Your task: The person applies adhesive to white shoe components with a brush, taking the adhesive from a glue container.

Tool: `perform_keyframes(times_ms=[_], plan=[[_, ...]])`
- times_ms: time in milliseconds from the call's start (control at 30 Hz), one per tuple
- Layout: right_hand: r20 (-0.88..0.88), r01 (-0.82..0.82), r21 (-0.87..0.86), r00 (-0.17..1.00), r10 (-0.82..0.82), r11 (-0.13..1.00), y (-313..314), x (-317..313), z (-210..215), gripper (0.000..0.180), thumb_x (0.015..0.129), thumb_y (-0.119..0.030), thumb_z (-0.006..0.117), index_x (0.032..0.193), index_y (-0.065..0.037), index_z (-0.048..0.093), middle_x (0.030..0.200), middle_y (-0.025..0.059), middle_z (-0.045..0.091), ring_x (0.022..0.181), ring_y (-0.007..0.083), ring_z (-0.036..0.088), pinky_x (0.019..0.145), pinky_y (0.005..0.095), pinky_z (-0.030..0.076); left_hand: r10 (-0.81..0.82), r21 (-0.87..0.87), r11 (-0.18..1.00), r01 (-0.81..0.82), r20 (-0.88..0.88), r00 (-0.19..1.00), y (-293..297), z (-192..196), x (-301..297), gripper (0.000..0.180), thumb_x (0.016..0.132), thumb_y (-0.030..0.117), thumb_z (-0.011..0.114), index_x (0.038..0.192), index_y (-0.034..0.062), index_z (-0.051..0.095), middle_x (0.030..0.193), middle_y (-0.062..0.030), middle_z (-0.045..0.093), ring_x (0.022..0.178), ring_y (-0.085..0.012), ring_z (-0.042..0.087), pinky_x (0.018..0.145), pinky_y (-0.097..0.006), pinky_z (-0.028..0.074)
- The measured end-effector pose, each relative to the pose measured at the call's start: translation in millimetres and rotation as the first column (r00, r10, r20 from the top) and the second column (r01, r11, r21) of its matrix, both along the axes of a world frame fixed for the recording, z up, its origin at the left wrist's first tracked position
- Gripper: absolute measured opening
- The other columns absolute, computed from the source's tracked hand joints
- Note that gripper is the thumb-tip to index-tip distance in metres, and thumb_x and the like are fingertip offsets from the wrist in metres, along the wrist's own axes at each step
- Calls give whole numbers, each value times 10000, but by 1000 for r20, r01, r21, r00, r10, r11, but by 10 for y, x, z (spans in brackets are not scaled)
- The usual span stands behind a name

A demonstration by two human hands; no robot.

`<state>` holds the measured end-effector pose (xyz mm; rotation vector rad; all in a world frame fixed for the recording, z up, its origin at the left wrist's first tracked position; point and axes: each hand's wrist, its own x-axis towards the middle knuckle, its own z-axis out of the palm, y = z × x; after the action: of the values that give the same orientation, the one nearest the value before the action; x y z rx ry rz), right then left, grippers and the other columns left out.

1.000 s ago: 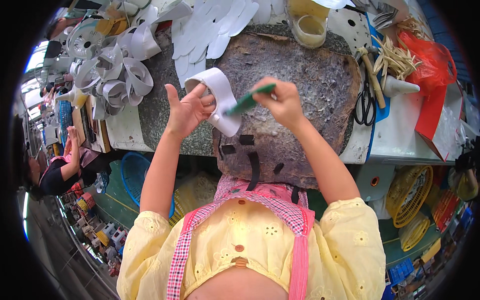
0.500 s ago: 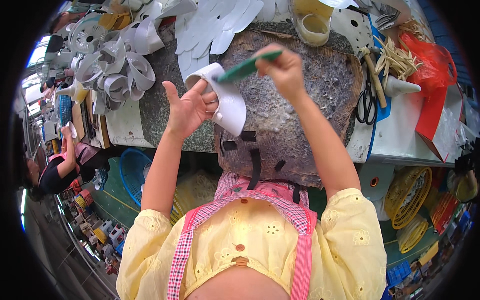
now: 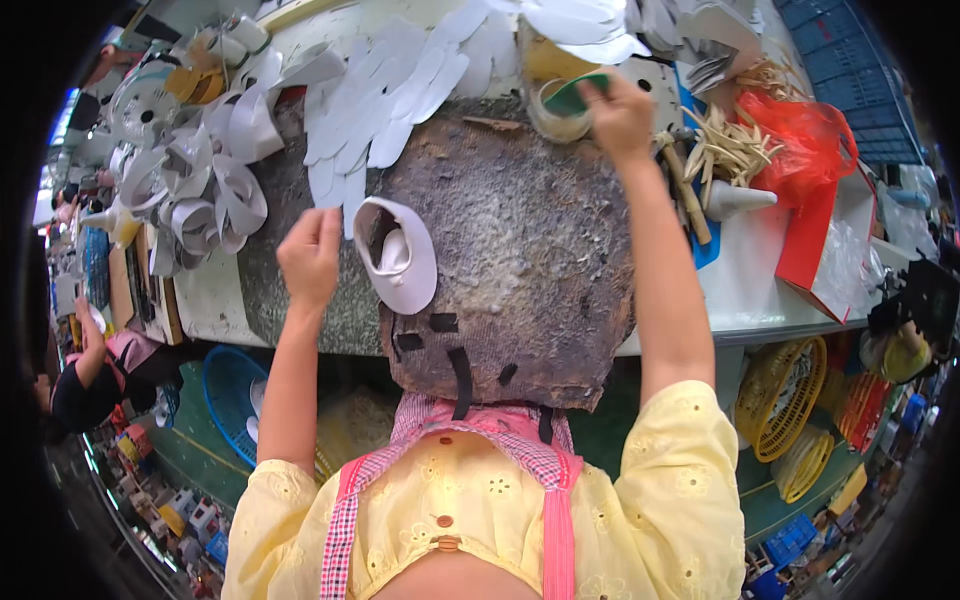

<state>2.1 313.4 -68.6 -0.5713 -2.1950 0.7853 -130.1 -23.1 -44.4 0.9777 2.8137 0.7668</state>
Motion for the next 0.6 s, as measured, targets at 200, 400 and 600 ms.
perform_keyframes(times_ms=[200,400,600], plan=[[-28,-354,118,933,359,928,107,420,-126,84,772,-3,579,847,-28,607,799,62,601,699,134,566,609,228,433,178,79,972,-220,362,915,-563,-437,86,359,725,225,640,1018,34,559,772,-91,616,666,-146,580,623,-270,468],[-179,142,-488,949,-258,861,322,703,-390,84,796,-88,599,819,-7,596,736,29,587,529,83,517,503,191,420,209,95,909,-406,739,640,-536,-825,345,593,691,231,667,1181,-14,439,881,-104,609,771,-147,581,691,-260,463],[-498,-306,-780,832,-245,546,-450,392,-75,63,799,-65,580,817,-10,555,711,69,591,503,122,536,449,216,446,130,194,759,-621,890,437,-472,-667,515,678,649,27,665,1230,-61,325,857,-76,561,803,-137,544,719,-259,444]])
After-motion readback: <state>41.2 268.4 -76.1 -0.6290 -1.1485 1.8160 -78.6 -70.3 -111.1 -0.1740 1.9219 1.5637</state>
